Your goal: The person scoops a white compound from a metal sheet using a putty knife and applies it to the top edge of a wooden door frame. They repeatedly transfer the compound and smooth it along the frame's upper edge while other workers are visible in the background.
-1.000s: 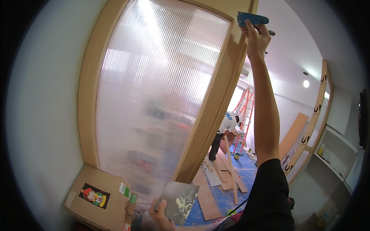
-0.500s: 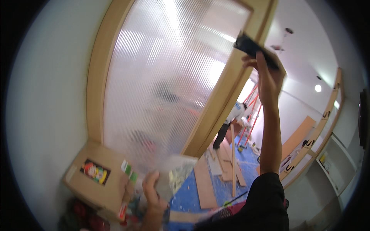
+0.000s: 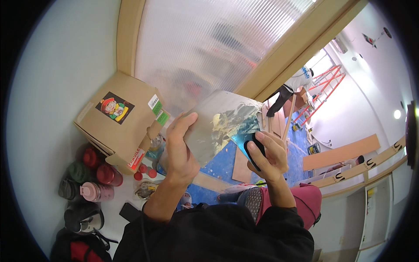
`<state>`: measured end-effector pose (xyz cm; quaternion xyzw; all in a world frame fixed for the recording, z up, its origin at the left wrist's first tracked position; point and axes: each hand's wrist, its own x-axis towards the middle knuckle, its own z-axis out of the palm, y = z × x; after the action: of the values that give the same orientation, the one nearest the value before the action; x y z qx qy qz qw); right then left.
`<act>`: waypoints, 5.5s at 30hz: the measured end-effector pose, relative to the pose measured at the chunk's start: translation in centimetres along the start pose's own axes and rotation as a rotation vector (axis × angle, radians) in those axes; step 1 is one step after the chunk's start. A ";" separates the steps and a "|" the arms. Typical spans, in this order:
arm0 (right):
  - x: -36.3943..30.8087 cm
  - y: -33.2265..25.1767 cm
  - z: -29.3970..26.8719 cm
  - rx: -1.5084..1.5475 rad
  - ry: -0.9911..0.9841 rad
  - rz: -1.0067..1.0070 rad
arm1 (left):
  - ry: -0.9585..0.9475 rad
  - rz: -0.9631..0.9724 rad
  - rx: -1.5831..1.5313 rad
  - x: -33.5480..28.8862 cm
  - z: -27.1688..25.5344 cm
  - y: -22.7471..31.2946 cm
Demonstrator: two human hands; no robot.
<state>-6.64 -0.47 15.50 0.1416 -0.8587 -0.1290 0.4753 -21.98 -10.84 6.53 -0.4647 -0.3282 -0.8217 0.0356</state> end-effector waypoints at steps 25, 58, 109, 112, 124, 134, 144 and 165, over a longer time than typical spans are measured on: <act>-2.0 2.5 -6.7 0.661 -0.171 0.259 | 0.350 -0.849 -0.305 0.3 5.5 4.1; 7.2 16.8 -13.3 1.346 0.417 0.373 | 0.529 -0.757 -0.395 -0.6 6.9 -2.7; 44.3 34.2 -20.2 -0.372 -0.003 0.214 | 0.244 -1.071 -0.561 5.6 4.2 -11.8; 44.2 34.1 -19.7 -0.472 0.085 0.230 | 0.337 -1.090 -0.528 5.9 4.7 -11.2; 43.9 34.4 -19.3 -0.454 0.059 0.143 | 0.207 -0.979 -0.502 7.8 4.8 -10.5; 42.7 34.2 -18.0 -0.274 0.200 0.105 | 0.247 -1.000 -0.515 6.7 3.7 -10.4; 42.9 30.4 -17.1 -0.295 0.182 0.109 | 0.316 -1.041 -0.546 4.2 3.0 -9.0; 41.8 25.7 -19.5 -0.286 0.169 0.145 | 0.378 -1.031 -0.536 0.5 3.0 -3.9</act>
<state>-14.30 6.33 67.25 0.0206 -0.7966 -0.2029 0.5691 -21.45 -5.93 6.00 -0.0849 -0.2804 -0.8554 -0.4272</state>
